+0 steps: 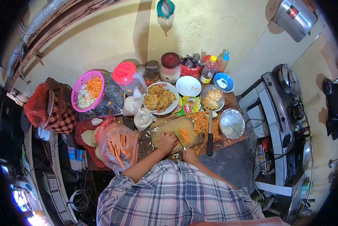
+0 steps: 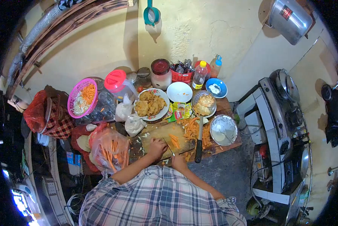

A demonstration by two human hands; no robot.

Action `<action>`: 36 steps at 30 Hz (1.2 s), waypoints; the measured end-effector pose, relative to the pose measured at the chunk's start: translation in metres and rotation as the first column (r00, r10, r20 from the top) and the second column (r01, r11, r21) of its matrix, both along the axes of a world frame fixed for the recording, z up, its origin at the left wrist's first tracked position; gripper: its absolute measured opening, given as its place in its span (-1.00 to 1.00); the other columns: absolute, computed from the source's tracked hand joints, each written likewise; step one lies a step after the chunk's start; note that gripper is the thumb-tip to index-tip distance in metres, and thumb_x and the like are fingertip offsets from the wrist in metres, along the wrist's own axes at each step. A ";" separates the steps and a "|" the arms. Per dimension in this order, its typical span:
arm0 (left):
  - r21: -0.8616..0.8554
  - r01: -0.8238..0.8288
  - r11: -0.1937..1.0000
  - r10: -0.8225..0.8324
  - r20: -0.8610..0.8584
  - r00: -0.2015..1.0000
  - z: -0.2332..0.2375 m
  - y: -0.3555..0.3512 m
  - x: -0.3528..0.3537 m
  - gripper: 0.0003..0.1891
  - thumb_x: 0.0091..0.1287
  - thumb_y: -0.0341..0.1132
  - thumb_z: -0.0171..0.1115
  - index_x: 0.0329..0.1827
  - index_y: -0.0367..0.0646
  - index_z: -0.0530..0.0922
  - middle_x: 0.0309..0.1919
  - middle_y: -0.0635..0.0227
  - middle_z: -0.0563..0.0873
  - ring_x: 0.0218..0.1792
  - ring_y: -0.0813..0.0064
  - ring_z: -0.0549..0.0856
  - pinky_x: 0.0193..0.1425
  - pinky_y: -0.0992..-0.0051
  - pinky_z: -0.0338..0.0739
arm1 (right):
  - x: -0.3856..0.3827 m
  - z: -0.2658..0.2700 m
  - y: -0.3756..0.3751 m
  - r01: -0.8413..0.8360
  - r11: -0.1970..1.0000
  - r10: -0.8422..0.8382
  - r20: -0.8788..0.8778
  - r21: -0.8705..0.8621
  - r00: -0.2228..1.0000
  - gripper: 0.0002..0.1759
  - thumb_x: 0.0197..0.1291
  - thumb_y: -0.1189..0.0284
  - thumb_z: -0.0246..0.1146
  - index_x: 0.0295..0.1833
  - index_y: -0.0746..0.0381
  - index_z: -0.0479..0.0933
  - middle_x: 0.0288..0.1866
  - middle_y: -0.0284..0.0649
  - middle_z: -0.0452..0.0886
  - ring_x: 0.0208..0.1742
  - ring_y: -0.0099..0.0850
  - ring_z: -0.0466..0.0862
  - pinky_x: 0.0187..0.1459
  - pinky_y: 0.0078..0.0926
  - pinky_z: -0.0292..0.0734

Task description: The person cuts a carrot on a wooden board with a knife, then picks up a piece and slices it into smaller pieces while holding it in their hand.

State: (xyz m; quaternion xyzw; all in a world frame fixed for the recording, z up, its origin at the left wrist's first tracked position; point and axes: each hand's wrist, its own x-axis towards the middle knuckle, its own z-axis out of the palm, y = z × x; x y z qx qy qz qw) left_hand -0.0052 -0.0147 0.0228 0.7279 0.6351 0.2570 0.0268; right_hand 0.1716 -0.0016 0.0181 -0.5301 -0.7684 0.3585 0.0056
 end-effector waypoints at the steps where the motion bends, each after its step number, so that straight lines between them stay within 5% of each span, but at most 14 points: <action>1: 0.007 -0.007 1.000 0.007 0.009 1.000 0.000 -0.001 0.000 -0.91 0.02 -0.25 0.28 -0.47 -0.02 0.62 -0.48 0.46 0.62 -0.28 0.42 0.56 -0.02 0.24 0.30 | -0.001 0.005 -0.001 0.010 1.000 -0.010 0.003 -0.009 1.000 -0.68 0.24 0.30 0.08 -0.15 0.40 0.42 -0.38 0.31 0.56 -0.31 0.22 0.59 -0.26 0.13 0.47; 9: 0.005 -0.032 0.999 0.032 0.016 0.999 -0.003 0.000 0.001 -0.92 0.02 -0.27 0.28 -0.52 -0.04 0.61 -0.48 0.42 0.63 -0.27 0.41 0.56 -0.02 0.23 0.29 | -0.010 0.014 0.002 0.008 1.000 -0.008 0.034 -0.025 0.999 -0.67 0.27 0.30 0.03 -0.16 0.42 0.39 -0.39 0.27 0.58 -0.28 0.22 0.60 -0.21 0.12 0.48; 15: -0.264 -0.259 0.929 0.295 0.106 0.950 0.014 -0.002 -0.027 -0.92 0.04 -0.33 0.25 -0.48 -0.11 0.64 -0.46 0.31 0.66 -0.26 0.27 0.61 -0.07 0.22 0.38 | 0.002 0.010 0.004 0.057 0.998 -0.057 0.019 0.005 0.998 -0.71 0.27 0.31 0.06 -0.15 0.37 0.37 -0.45 0.24 0.56 -0.34 0.21 0.59 -0.29 0.11 0.46; 17: -0.251 -0.282 0.926 0.365 0.402 0.840 -0.001 -0.001 -0.047 -0.88 0.05 -0.32 0.26 -0.41 -0.15 0.67 -0.45 0.23 0.66 -0.21 0.20 0.64 -0.11 0.23 0.47 | 0.003 0.017 0.003 0.081 0.994 -0.077 -0.051 0.077 0.996 -0.71 0.26 0.31 0.06 -0.16 0.37 0.37 -0.48 0.23 0.56 -0.38 0.21 0.58 -0.32 0.10 0.46; 23: -0.276 -0.187 0.943 0.260 0.259 0.930 0.028 -0.018 -0.061 -0.77 -0.01 -0.31 0.32 -0.26 -0.13 0.67 -0.30 0.23 0.67 -0.20 0.20 0.64 -0.09 0.25 0.51 | 0.013 -0.003 0.004 -0.116 0.990 0.128 -0.152 0.082 0.980 -0.70 0.24 0.33 0.06 -0.14 0.39 0.36 -0.53 0.22 0.54 -0.42 0.20 0.58 -0.37 0.09 0.46; 29: -0.296 -0.061 0.953 0.091 0.089 0.992 0.015 -0.018 -0.060 -0.78 -0.06 -0.33 0.32 -0.30 -0.14 0.66 -0.38 0.27 0.67 -0.24 0.23 0.64 -0.11 0.25 0.49 | 0.009 0.022 0.006 0.047 0.996 -0.048 0.013 0.079 0.999 -0.70 0.25 0.32 0.06 -0.15 0.39 0.38 -0.48 0.23 0.56 -0.38 0.18 0.61 -0.31 0.09 0.50; 36: -0.228 -0.044 0.973 0.019 -0.113 0.993 0.004 -0.013 -0.058 -0.91 -0.01 -0.33 0.25 -0.45 -0.11 0.59 -0.47 0.28 0.64 -0.29 0.27 0.63 -0.18 0.28 0.44 | 0.012 0.013 0.004 0.051 0.995 -0.041 -0.103 0.090 0.994 -0.71 0.26 0.34 0.06 -0.19 0.41 0.35 -0.54 0.24 0.53 -0.42 0.20 0.58 -0.36 0.09 0.45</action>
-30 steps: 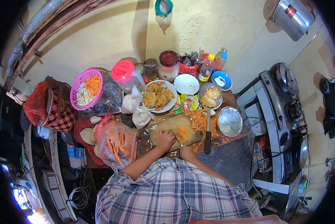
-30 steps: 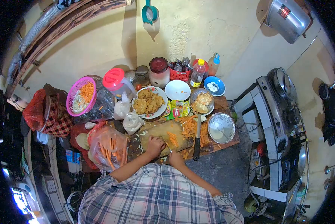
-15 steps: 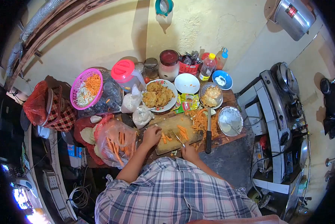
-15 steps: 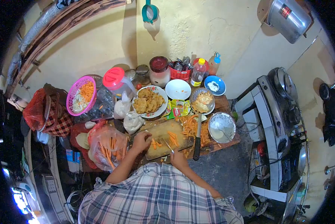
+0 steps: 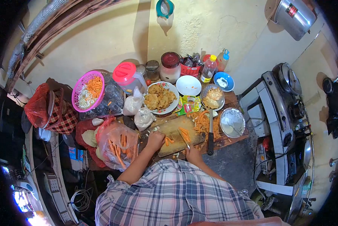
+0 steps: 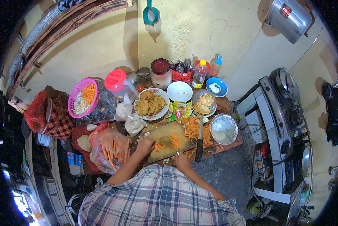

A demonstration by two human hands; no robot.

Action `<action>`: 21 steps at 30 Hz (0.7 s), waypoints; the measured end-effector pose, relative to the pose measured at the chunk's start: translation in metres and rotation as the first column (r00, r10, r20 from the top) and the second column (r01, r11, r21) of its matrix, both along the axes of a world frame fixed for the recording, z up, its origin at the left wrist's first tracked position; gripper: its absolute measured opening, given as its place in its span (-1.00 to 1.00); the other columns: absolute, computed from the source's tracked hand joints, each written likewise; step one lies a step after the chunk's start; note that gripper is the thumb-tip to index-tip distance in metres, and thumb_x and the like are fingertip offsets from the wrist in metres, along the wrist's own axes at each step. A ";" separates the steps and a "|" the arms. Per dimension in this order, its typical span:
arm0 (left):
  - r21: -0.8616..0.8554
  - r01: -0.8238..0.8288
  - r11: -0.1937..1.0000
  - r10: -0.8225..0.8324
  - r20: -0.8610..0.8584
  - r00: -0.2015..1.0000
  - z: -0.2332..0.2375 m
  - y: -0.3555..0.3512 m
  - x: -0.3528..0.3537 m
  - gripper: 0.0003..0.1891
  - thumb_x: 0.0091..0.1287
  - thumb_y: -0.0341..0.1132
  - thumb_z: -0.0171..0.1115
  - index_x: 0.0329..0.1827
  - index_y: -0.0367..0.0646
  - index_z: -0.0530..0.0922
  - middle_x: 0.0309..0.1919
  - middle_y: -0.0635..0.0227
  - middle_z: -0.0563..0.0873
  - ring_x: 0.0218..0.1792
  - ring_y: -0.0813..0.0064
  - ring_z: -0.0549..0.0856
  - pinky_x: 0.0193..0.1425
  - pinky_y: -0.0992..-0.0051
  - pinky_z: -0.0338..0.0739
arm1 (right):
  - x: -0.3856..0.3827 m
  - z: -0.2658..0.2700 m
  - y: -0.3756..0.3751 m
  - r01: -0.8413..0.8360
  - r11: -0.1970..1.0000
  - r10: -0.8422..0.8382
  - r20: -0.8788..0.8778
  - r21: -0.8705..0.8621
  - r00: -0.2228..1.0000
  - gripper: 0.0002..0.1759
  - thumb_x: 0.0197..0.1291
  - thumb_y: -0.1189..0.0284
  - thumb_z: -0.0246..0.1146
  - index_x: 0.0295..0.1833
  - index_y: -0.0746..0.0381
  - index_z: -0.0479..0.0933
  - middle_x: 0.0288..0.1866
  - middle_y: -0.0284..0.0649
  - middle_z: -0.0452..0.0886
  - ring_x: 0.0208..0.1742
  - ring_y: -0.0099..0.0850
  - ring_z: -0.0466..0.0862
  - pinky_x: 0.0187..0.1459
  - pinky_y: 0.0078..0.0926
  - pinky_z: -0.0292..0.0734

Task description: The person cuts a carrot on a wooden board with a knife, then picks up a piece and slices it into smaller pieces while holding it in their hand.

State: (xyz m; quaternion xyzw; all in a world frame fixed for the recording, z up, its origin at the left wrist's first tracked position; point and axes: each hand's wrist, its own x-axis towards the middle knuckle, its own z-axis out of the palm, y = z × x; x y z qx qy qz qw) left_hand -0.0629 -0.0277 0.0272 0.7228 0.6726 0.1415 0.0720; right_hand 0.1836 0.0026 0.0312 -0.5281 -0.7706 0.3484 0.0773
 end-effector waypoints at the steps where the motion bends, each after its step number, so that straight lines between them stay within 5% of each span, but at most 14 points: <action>1: 0.000 0.001 1.000 -0.001 -0.001 1.000 0.000 0.000 0.001 -0.91 -0.01 -0.33 0.25 -0.45 -0.11 0.59 -0.47 0.28 0.64 -0.29 0.27 0.63 -0.18 0.28 0.44 | 0.000 0.004 0.000 0.010 0.999 -0.009 0.006 -0.031 1.000 -0.70 0.26 0.33 0.06 -0.15 0.42 0.37 -0.49 0.23 0.55 -0.38 0.20 0.59 -0.31 0.10 0.47; 4: 0.064 -0.061 0.996 0.057 0.059 0.997 0.005 0.004 0.007 -0.90 -0.01 -0.32 0.25 -0.46 -0.12 0.57 -0.46 0.26 0.64 -0.29 0.25 0.63 -0.14 0.27 0.44 | -0.002 0.018 -0.001 0.028 0.997 -0.028 0.012 -0.069 1.000 -0.68 0.26 0.33 0.06 -0.12 0.41 0.38 -0.43 0.23 0.57 -0.34 0.20 0.60 -0.27 0.10 0.49; 9: 0.185 0.054 0.981 -0.110 0.303 0.947 0.002 0.018 0.041 -0.90 0.04 -0.35 0.23 -0.46 -0.17 0.53 -0.47 0.21 0.60 -0.30 0.21 0.62 -0.16 0.26 0.49 | -0.002 0.016 -0.003 0.053 0.996 -0.051 0.032 -0.077 0.998 -0.70 0.26 0.33 0.06 -0.13 0.41 0.40 -0.43 0.25 0.56 -0.33 0.20 0.60 -0.26 0.08 0.49; 15: 0.278 0.261 0.925 -0.321 0.197 0.926 -0.017 0.019 0.051 -0.93 0.06 -0.36 0.24 -0.46 -0.15 0.54 -0.43 0.29 0.60 -0.23 0.26 0.59 -0.16 0.29 0.48 | 0.003 -0.001 -0.003 0.006 1.000 -0.006 -0.014 0.024 1.000 -0.68 0.26 0.32 0.07 -0.14 0.42 0.41 -0.46 0.23 0.56 -0.36 0.20 0.59 -0.28 0.09 0.48; 21: 0.331 0.240 0.913 -0.285 0.097 0.953 -0.008 0.007 0.045 -0.85 0.07 -0.35 0.23 -0.30 -0.12 0.65 -0.32 0.39 0.63 -0.10 0.37 0.55 -0.01 0.28 0.37 | -0.002 0.008 -0.002 -0.037 0.999 0.037 0.020 -0.008 0.999 -0.70 0.26 0.30 0.06 -0.16 0.37 0.40 -0.43 0.22 0.56 -0.33 0.20 0.58 -0.29 0.08 0.45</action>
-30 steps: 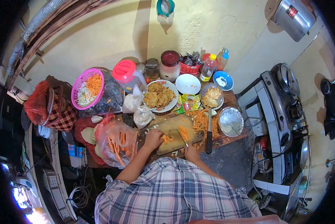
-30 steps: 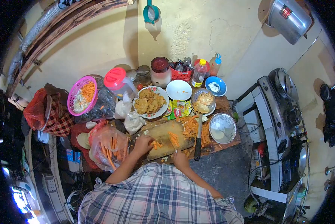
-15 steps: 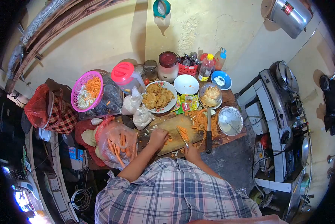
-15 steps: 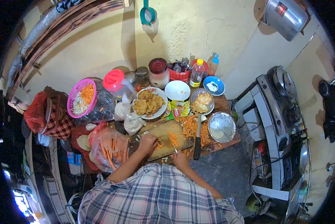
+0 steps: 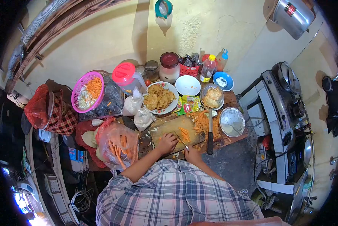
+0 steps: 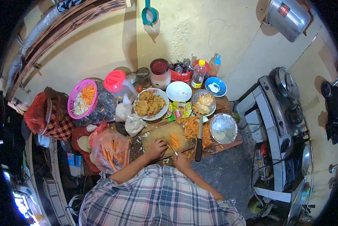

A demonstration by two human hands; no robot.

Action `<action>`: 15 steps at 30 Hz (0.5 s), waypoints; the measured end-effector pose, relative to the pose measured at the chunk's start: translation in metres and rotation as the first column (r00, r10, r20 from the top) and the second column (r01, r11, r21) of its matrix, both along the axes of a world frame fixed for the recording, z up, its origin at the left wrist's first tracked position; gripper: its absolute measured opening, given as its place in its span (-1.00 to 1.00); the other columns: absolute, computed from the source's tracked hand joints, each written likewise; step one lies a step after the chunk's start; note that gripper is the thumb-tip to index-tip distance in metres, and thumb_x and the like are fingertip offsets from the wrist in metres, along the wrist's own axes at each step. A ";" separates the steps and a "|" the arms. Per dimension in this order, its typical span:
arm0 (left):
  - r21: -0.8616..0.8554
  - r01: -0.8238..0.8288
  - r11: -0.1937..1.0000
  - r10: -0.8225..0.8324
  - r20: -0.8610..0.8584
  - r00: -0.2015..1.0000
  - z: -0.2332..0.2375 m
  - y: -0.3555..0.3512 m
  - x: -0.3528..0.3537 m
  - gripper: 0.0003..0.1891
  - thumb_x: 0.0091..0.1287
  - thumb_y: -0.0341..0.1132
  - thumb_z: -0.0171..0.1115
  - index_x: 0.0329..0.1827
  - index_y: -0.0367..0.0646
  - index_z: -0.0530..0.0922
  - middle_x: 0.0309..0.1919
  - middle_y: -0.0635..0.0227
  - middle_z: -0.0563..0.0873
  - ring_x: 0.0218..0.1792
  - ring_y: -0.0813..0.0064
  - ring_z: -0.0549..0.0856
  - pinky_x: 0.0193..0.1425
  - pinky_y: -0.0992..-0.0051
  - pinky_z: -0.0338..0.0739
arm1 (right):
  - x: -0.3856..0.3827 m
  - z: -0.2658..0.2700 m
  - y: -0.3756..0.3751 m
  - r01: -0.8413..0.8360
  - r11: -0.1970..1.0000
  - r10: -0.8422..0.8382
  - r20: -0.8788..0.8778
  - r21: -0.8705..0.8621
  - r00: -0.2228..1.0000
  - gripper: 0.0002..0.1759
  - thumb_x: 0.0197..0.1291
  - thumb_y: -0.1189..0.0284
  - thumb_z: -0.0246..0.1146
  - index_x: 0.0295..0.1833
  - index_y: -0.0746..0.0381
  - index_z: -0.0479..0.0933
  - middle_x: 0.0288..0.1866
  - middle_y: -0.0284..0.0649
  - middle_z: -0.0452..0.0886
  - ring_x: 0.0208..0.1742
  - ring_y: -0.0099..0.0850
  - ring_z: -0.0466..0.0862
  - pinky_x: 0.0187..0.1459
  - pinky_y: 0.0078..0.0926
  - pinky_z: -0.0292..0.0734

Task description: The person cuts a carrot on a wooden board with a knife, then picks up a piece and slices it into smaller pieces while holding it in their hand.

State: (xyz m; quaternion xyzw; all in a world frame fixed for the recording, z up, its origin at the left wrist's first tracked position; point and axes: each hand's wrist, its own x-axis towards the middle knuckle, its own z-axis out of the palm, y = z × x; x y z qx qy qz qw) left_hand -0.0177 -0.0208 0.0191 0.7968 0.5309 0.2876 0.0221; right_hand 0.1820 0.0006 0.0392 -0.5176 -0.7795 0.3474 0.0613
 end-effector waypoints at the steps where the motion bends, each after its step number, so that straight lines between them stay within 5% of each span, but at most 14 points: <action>1: 0.000 -0.003 1.000 0.003 0.001 1.000 -0.001 -0.002 0.000 -0.85 0.07 -0.35 0.23 -0.30 -0.12 0.65 -0.32 0.39 0.63 -0.10 0.37 0.55 -0.01 0.28 0.37 | -0.001 0.003 0.001 -0.010 1.000 0.010 0.009 -0.022 1.000 -0.70 0.26 0.29 0.06 -0.16 0.37 0.40 -0.43 0.22 0.56 -0.33 0.20 0.58 -0.29 0.08 0.45; 15: -0.065 -0.055 0.996 0.052 -0.033 0.998 -0.002 -0.006 0.001 -0.81 0.11 -0.34 0.20 -0.22 -0.09 0.67 -0.23 0.45 0.66 -0.06 0.39 0.54 0.09 0.22 0.33 | -0.006 -0.005 0.007 -0.067 0.998 0.068 0.064 -0.016 0.996 -0.71 0.26 0.30 0.04 -0.16 0.35 0.39 -0.45 0.21 0.57 -0.35 0.18 0.59 -0.29 0.09 0.46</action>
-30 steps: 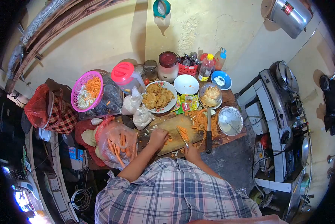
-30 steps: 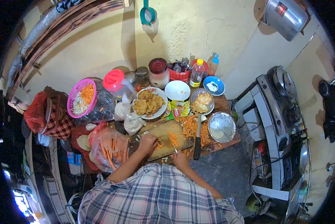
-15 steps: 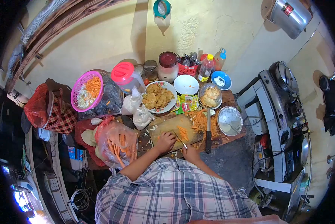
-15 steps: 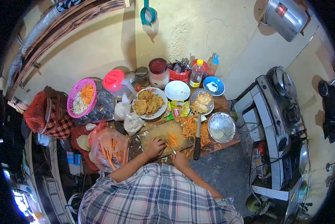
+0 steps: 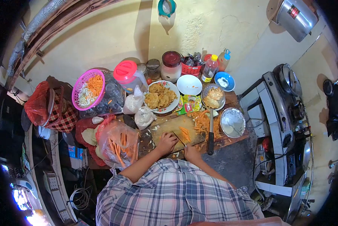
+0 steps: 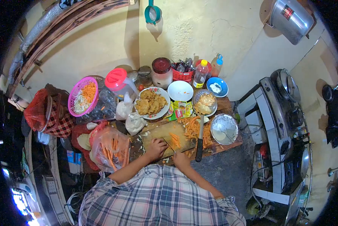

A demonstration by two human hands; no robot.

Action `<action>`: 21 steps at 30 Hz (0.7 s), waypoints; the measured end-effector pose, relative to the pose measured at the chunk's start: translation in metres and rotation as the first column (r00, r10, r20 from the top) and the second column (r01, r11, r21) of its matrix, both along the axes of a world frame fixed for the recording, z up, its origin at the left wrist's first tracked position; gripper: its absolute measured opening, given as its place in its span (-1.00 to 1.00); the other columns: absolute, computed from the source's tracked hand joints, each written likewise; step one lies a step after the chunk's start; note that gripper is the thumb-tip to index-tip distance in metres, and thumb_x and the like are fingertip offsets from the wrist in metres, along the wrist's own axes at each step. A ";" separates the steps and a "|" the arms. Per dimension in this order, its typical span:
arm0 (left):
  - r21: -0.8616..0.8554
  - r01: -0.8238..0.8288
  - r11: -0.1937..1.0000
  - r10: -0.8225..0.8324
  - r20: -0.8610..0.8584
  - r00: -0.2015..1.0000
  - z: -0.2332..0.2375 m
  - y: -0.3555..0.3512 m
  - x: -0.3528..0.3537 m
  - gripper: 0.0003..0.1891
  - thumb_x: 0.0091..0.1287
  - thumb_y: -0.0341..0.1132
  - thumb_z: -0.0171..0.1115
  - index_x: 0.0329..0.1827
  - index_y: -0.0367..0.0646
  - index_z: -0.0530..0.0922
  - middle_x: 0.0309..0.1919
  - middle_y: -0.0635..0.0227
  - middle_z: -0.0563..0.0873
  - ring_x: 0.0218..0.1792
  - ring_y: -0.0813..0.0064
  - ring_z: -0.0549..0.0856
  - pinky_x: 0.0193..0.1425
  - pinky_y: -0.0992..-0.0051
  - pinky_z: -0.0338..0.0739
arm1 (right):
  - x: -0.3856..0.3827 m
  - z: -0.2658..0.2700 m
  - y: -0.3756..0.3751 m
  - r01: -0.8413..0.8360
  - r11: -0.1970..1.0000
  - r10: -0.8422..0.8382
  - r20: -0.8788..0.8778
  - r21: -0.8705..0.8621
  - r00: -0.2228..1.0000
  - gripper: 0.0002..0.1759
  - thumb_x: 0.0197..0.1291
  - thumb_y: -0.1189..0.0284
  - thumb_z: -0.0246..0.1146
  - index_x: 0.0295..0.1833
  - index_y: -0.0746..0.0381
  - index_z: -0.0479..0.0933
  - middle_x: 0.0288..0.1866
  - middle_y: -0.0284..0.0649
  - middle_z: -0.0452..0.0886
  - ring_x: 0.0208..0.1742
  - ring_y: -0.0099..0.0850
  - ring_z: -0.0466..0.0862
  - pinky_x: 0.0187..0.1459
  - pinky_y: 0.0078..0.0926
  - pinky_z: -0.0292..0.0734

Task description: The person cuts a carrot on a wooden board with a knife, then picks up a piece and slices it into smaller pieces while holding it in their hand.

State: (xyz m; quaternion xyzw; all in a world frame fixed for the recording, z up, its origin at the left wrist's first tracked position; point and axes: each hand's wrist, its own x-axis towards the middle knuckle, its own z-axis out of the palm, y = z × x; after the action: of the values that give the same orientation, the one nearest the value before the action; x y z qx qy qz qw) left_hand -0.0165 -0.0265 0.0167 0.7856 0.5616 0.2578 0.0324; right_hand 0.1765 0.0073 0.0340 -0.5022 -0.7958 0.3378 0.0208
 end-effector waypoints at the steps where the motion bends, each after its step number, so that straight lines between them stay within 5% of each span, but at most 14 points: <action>1: 0.000 0.001 1.000 -0.001 0.000 1.000 0.000 0.000 0.000 -0.81 0.11 -0.34 0.20 -0.22 -0.09 0.67 -0.23 0.45 0.66 -0.06 0.39 0.54 0.09 0.22 0.33 | -0.003 0.002 0.000 -0.003 1.000 0.003 0.032 0.001 0.999 -0.72 0.27 0.30 0.04 -0.16 0.35 0.39 -0.45 0.21 0.57 -0.36 0.19 0.59 -0.29 0.10 0.45; 21: 0.004 -0.022 1.000 0.022 -0.045 0.999 0.001 -0.005 0.000 -0.77 0.08 -0.32 0.21 -0.19 -0.07 0.68 -0.19 0.45 0.66 -0.07 0.37 0.53 0.10 0.10 0.30 | -0.012 0.000 -0.003 0.021 1.000 -0.023 0.111 0.021 0.994 -0.70 0.25 0.28 0.06 -0.18 0.34 0.39 -0.43 0.22 0.58 -0.34 0.18 0.61 -0.30 0.08 0.49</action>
State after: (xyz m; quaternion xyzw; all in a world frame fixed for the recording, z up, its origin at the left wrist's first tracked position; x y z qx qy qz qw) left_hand -0.0160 -0.0315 0.0177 0.7851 0.5702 0.2414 0.0154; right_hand 0.1645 0.0039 0.0337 -0.5287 -0.7935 0.3011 -0.0150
